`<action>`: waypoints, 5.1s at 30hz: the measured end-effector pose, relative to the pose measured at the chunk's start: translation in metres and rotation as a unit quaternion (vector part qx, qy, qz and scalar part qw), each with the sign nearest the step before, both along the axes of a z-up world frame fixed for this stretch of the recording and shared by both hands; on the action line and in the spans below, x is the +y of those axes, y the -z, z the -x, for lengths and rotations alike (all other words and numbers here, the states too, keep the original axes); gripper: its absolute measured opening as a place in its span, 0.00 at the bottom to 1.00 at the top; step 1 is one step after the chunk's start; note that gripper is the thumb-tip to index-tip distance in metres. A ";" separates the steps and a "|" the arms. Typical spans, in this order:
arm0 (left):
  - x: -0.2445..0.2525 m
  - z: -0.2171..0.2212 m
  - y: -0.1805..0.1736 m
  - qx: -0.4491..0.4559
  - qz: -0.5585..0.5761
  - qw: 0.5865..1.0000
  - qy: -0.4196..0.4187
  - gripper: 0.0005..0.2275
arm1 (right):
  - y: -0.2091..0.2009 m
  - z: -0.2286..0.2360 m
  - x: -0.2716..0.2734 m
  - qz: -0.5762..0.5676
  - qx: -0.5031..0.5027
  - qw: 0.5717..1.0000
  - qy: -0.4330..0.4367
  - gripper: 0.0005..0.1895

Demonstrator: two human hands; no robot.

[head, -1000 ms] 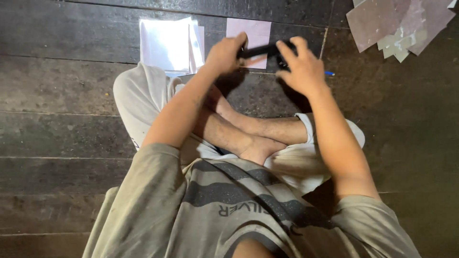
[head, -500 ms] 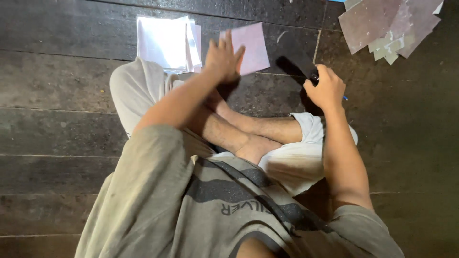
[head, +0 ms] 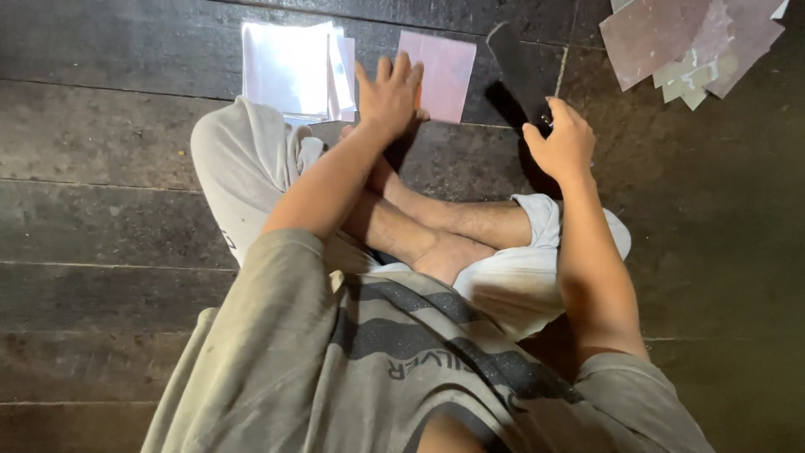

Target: The person is sitting on the floor and using a ruler and pen to mark lines on small square pieces of paper.

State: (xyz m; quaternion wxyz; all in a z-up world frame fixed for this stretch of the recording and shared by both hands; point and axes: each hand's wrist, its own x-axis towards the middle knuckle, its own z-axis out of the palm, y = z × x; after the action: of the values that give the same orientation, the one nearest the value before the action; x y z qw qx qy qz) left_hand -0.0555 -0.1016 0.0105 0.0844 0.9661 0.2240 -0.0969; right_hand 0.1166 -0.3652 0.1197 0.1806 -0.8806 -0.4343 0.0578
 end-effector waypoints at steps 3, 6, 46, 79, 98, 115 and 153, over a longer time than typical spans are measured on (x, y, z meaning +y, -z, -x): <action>0.009 -0.004 -0.007 0.012 0.022 1.000 -0.010 0.42 | 0.006 -0.004 0.007 0.017 0.006 1.000 0.005 0.24; 0.010 -0.003 -0.022 0.028 0.047 0.997 -0.051 0.44 | 0.011 -0.002 0.017 -0.003 0.008 1.000 -0.015 0.24; 0.081 -0.047 -0.002 -0.175 0.050 0.961 -0.209 0.05 | 0.023 -0.034 0.154 -0.187 0.009 0.974 -0.124 0.10; 0.052 -0.020 0.017 -0.152 0.048 0.976 -0.149 0.23 | 0.022 -0.014 0.110 -0.216 0.014 0.972 -0.093 0.08; 0.017 0.010 -0.061 -0.168 0.409 0.896 0.047 0.21 | 0.010 0.021 0.043 0.067 -0.202 0.966 -0.149 0.29; -0.032 0.016 0.022 0.148 0.034 0.988 0.027 0.42 | 0.036 -0.004 -0.024 0.074 -0.060 0.990 0.105 0.23; -0.034 -0.005 0.019 -0.191 0.081 0.955 -0.210 0.44 | 0.059 -0.016 0.103 0.029 -0.083 0.991 -0.103 0.26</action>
State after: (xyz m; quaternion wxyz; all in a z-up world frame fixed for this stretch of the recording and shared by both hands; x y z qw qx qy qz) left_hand -0.0505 -0.1356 -0.0083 0.2223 0.8875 0.3930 0.0916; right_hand 0.1321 -0.2627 0.0604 0.1113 -0.8376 -0.5345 0.0160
